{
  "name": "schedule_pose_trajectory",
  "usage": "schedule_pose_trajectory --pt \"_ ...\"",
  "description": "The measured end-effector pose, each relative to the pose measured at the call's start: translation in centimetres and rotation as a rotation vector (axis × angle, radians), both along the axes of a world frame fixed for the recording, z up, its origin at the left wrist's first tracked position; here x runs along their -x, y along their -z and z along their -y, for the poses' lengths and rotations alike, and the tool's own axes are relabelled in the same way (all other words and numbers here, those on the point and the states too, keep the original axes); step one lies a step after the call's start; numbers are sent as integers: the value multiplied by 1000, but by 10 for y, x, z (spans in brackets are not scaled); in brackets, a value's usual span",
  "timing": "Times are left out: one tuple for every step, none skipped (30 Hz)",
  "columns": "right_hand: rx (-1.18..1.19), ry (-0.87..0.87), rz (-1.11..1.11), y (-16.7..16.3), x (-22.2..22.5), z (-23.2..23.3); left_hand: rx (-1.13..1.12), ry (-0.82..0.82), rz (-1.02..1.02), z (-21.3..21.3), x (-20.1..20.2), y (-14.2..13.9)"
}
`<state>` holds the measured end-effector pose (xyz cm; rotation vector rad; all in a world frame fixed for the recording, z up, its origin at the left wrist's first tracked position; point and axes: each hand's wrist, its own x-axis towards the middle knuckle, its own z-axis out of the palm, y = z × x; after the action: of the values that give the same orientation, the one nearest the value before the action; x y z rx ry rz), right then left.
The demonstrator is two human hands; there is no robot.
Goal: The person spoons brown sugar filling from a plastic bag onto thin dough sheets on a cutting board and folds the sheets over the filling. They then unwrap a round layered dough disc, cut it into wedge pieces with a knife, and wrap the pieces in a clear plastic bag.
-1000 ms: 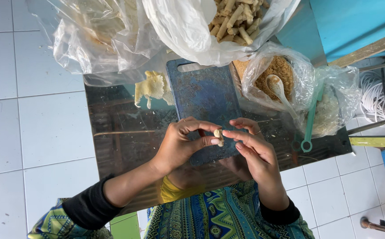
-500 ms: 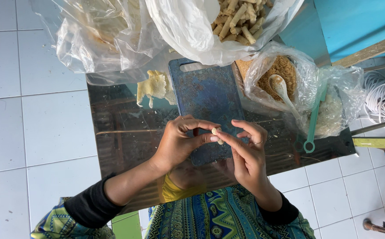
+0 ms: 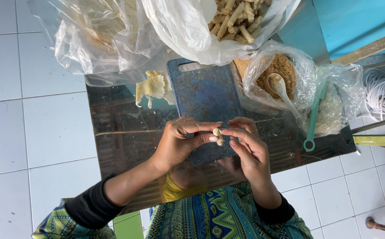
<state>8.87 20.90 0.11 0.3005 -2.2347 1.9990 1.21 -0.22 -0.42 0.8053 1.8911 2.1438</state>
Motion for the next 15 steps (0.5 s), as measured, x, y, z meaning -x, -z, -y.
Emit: schedule_pose_trajectory --pt "-16 10 -6 0 0 0 0 -2 -9 0 0 0" --pt "-33 21 -12 1 0 1 0 -5 -18 0 0 1" --pt "-92 39 -52 1 0 2 -1 -9 -26 0 1 1" --pt "-151 56 -91 0 0 3 -3 -8 -35 0 1 1" --pt "-209 73 -131 0 0 4 -4 -8 -45 0 1 1" --pt "-275 106 -149 -1 0 6 -6 -8 -55 0 2 0" --pt "-340 139 -166 -2 -1 7 19 -26 -77 0 2 0" --pt "-406 172 -183 -3 -1 9 43 -44 -99 0 2 0" --pt "-421 190 -187 -4 -1 10 68 -63 -122 0 2 0" --pt "-436 208 -191 -5 -2 12 112 -93 -160 1 2 -1" --pt "-451 226 -193 -5 -2 14 156 -122 -196 1 2 -1" --pt "-472 237 -210 -6 -2 16 200 -151 -234 2 2 -1" --pt "-494 249 -228 -7 -2 18 221 -158 -236 2 2 -1" --pt "-516 260 -245 -8 -2 20 241 -165 -237 2 1 -1" --pt "-568 272 -286 -8 -2 22 262 -171 -237 2 1 -1"
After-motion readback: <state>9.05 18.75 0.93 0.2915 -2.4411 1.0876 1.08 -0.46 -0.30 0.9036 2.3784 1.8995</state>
